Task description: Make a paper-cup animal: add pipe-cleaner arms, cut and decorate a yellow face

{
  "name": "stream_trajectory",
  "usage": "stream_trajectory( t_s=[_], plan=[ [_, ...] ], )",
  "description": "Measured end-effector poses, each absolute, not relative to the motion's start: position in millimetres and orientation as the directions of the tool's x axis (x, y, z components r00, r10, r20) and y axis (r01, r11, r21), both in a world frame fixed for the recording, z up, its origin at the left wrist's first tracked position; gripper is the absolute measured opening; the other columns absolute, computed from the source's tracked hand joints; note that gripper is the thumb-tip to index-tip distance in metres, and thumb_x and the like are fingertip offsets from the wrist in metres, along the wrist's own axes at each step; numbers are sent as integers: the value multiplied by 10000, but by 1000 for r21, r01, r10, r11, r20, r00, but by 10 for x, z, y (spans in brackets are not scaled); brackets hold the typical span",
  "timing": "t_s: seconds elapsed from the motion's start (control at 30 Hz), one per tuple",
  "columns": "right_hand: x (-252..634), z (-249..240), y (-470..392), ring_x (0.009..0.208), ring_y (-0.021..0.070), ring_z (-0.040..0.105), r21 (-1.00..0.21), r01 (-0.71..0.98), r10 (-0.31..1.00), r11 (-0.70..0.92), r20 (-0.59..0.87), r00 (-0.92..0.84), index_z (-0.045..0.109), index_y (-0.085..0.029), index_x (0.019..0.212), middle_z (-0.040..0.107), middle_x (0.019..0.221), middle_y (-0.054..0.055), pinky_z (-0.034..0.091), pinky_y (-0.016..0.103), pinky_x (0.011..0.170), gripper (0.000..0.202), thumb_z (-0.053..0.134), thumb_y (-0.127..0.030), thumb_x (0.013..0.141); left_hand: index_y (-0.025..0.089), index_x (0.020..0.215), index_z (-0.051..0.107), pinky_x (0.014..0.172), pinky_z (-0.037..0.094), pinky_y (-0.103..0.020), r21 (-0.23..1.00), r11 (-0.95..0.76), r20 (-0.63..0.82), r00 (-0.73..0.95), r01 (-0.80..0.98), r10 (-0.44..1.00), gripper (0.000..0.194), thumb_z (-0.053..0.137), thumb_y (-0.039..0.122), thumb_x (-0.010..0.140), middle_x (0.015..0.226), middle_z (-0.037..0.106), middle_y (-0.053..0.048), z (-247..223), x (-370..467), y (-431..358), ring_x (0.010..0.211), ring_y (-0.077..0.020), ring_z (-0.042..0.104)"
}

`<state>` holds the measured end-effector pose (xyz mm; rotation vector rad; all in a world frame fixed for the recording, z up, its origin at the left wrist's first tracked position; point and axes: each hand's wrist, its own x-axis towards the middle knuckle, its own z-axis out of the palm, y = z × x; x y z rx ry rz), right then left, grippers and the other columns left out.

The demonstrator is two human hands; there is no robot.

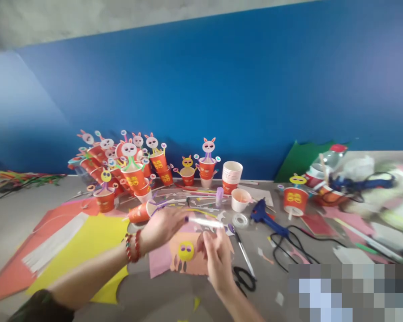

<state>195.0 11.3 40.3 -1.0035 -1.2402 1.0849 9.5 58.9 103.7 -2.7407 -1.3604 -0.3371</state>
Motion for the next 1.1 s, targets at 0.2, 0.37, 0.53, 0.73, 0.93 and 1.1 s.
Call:
stream_trajectory(
  t_s=[0.2,0.37,0.53,0.73,0.93,1.1],
  plan=[
    [1976,357,226,488,128,467,-992,-4,991,126,126,-38,537,-182,1157,545,567,-44,355,221,452,426,563,-527,909,86,999,655,875,434,-442,-39,-402,256,398,915,881,195,472,94,933,937,715,-177,1039,2,1018,974,-309,647],
    [1946,320,208,489,125,462,-976,76,970,206,193,-146,580,-167,1083,497,564,-50,371,227,466,348,538,-477,929,65,998,646,839,446,-431,-62,-312,262,317,948,912,167,503,65,912,851,713,-147,833,169,1060,904,-282,667],
    [1920,286,179,512,130,498,-956,133,948,262,229,-222,623,-178,957,508,586,-31,398,224,479,307,511,-464,950,67,1016,640,888,435,-404,-36,-313,287,310,949,907,217,456,179,994,881,704,-109,772,219,1068,971,-248,653],
    [1909,304,150,521,139,510,-949,151,942,276,235,-241,651,-171,965,528,604,-16,414,230,488,338,505,-476,948,166,1287,558,970,461,-419,58,-456,370,405,888,836,397,590,357,940,1188,683,-136,898,-189,897,1140,-277,600],
    [1883,285,126,533,146,516,-950,163,937,266,214,-277,654,-178,965,541,617,-9,390,234,482,345,504,-488,947,196,1303,556,1089,417,-469,73,-587,501,479,806,721,366,516,336,967,1317,619,-120,965,-916,492,1255,-270,539],
    [1850,215,126,529,139,506,-942,205,931,265,194,-310,654,-195,925,540,629,-14,385,230,481,332,498,-487,954,252,1299,549,1117,385,-551,12,-658,622,510,753,594,355,504,238,948,1317,626,-105,783,-1129,289,1291,-282,523]
  ],
)
